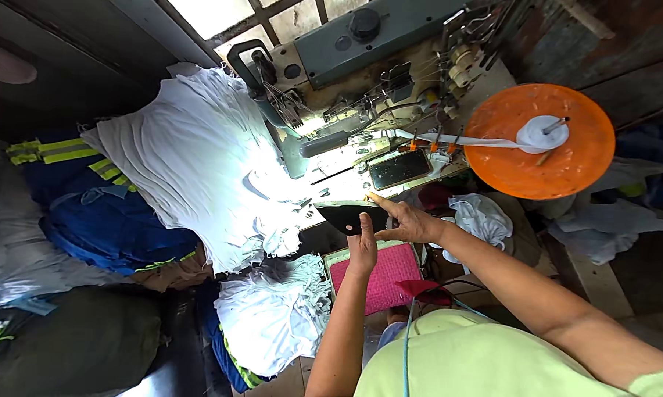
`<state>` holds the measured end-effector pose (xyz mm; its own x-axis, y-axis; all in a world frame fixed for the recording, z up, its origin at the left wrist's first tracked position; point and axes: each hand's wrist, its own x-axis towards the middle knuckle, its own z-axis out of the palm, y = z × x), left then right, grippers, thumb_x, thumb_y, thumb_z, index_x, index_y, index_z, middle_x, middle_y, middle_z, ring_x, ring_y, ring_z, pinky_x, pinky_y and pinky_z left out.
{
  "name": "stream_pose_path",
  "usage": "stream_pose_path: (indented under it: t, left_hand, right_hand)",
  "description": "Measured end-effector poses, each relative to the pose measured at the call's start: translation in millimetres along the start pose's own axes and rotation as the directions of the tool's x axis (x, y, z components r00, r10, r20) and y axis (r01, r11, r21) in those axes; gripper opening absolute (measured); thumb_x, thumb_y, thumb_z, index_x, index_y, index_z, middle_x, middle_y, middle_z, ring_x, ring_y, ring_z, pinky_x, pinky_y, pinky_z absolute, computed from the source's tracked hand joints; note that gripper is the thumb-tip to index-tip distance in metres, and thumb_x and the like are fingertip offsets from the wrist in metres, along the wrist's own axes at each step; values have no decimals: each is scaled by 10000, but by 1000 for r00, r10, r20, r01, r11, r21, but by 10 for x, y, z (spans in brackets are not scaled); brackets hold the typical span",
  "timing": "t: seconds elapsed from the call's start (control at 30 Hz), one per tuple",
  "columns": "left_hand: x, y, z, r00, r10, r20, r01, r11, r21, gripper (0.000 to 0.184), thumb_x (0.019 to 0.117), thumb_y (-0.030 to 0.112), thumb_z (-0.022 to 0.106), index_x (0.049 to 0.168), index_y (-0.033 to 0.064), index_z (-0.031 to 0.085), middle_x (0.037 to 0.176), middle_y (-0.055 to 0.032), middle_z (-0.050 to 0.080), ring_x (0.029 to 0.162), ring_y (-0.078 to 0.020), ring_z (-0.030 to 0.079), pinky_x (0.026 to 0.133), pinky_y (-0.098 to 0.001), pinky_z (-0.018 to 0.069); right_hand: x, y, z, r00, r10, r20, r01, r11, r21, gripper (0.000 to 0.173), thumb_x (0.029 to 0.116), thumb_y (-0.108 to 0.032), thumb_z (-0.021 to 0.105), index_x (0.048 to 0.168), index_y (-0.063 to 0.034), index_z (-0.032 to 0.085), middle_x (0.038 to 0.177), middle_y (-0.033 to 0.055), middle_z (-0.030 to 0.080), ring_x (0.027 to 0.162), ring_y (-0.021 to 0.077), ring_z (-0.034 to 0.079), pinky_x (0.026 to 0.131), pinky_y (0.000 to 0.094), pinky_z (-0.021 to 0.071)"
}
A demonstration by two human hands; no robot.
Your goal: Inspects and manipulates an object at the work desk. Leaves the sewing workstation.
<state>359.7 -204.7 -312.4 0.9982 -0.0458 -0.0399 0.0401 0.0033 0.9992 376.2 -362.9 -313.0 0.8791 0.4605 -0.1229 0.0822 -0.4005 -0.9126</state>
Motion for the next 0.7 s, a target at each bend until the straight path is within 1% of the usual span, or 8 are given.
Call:
stream_pose_path:
  t: [0.07, 0.13, 0.2, 0.3, 0.43, 0.5, 0.57, 0.7]
  left_hand:
    - [10, -5, 9, 1000, 1, -12, -1, 1000, -24, 504, 1088, 296, 342, 1227, -175, 453, 1027, -55, 622, 987, 69, 593, 944, -165, 493]
    - [12, 1, 22, 1000, -7, -25, 5, 999, -49, 476, 1091, 267, 325, 1248, -169, 436, 1032, -49, 616, 991, 67, 593, 950, -169, 493]
    - [17, 0, 32, 999, -17, -42, 15, 998, -62, 469, 1092, 261, 317, 1264, -163, 422, 1029, -49, 616, 982, 59, 600, 945, -180, 502]
    - [22, -3, 41, 998, -16, -64, 12, 997, -70, 454, 1085, 239, 342, 1273, -169, 405, 1035, -47, 609, 976, 63, 599, 939, -174, 503]
    - [24, -6, 65, 994, -12, -104, 3, 996, -88, 410, 1077, 212, 364, 1249, -156, 416, 1005, -25, 616, 946, 66, 610, 916, -168, 514]
    - [24, 3, 70, 993, -18, -114, 9, 997, -79, 397, 1081, 199, 353, 1247, -155, 423, 1002, -34, 620, 948, 64, 611, 915, -165, 513]
    - [24, 7, 74, 993, -29, -117, 22, 998, -61, 414, 1088, 204, 330, 1263, -162, 415, 1016, -54, 611, 960, 61, 603, 921, -164, 505]
    - [36, 31, 106, 985, -83, -150, 70, 994, -88, 402, 1098, 186, 301, 1297, -150, 394, 1039, -64, 605, 962, 51, 604, 918, -167, 507]
  right_hand:
    - [6, 14, -1, 1000, -2, -2, 2, 1000, -2, 894, 926, -514, 671, 1563, 14, 334, 886, 134, 651, 714, 109, 530, 698, 288, 469]
    - [10, 5, 6, 1000, 0, -13, 0, 1000, -3, 875, 929, -500, 674, 1561, 8, 347, 926, 167, 665, 737, 144, 548, 715, 319, 479]
    - [18, 7, 22, 999, -20, -34, 20, 1000, -3, 852, 927, -493, 675, 1548, 8, 376, 907, 161, 667, 713, 140, 547, 690, 315, 480]
    - [23, 15, 26, 998, -39, -42, 39, 999, 4, 847, 930, -486, 675, 1549, 10, 377, 929, 166, 680, 729, 132, 565, 704, 307, 491]
    - [29, 40, 34, 998, -52, -47, 51, 999, -16, 826, 946, -502, 650, 1540, 12, 395, 891, 159, 675, 720, 140, 564, 706, 311, 488]
    - [28, 37, 40, 997, -53, -50, 52, 998, -28, 823, 950, -514, 638, 1539, 9, 398, 871, 151, 666, 714, 142, 554, 697, 312, 480]
    - [24, 36, 46, 996, -66, -62, 64, 997, -40, 821, 952, -514, 634, 1536, 15, 403, 869, 161, 678, 733, 162, 586, 716, 331, 499]
    - [23, 33, 54, 995, -73, -74, 68, 995, -79, 815, 964, -517, 616, 1524, 38, 411, 802, 145, 650, 679, 164, 546, 679, 331, 479]
